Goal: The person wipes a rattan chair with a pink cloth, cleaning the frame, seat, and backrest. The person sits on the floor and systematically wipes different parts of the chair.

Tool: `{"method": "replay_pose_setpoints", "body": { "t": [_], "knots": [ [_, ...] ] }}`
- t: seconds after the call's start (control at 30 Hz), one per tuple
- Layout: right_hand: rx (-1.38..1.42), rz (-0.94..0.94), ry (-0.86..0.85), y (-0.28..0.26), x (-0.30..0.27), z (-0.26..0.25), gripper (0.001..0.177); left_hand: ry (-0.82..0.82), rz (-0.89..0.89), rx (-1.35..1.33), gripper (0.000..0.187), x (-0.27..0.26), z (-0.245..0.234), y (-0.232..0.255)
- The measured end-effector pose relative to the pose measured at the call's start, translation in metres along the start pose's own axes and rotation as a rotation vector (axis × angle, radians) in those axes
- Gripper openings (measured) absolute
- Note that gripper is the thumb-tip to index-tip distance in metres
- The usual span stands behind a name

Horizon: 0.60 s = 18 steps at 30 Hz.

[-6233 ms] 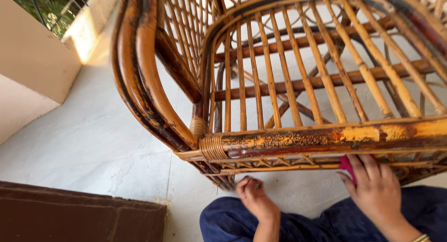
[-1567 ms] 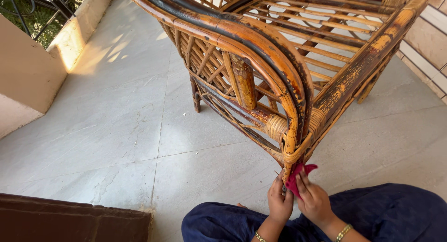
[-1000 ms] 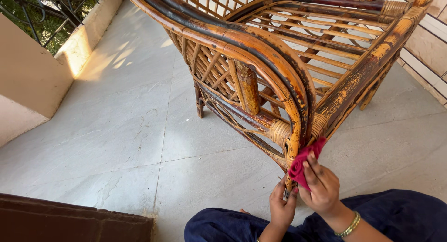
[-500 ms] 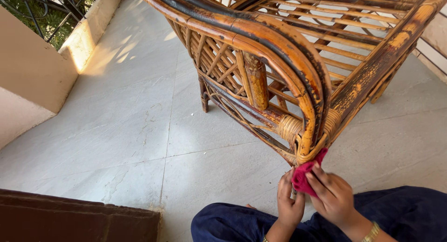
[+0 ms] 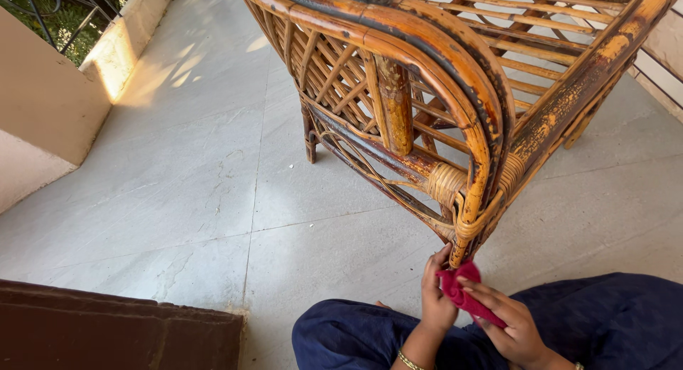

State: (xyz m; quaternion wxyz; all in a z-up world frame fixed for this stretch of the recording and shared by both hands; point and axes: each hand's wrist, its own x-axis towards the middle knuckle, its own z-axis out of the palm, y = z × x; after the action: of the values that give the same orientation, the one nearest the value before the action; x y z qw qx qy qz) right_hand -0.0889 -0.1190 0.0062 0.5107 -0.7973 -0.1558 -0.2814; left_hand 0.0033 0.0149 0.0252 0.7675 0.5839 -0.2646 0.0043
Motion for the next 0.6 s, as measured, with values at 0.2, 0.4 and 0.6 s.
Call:
{"method": "replay_pose_setpoints", "body": {
  "t": [0.2,0.4,0.6],
  "knots": [
    [0.524,0.565,0.180,0.024,-0.018,0.028,0.038,0.095,0.025,0.055,0.025,-0.001,-0.021,-0.024],
    [0.519,0.517,0.672,0.041,-0.017,0.016,0.036,0.065,0.017,0.104,0.026,-0.002,-0.024,-0.018],
    [0.194,0.480,0.522,0.025,0.019,0.025,0.044,0.032,0.036,0.108,0.031,0.002,-0.017,-0.008]
  ]
}}
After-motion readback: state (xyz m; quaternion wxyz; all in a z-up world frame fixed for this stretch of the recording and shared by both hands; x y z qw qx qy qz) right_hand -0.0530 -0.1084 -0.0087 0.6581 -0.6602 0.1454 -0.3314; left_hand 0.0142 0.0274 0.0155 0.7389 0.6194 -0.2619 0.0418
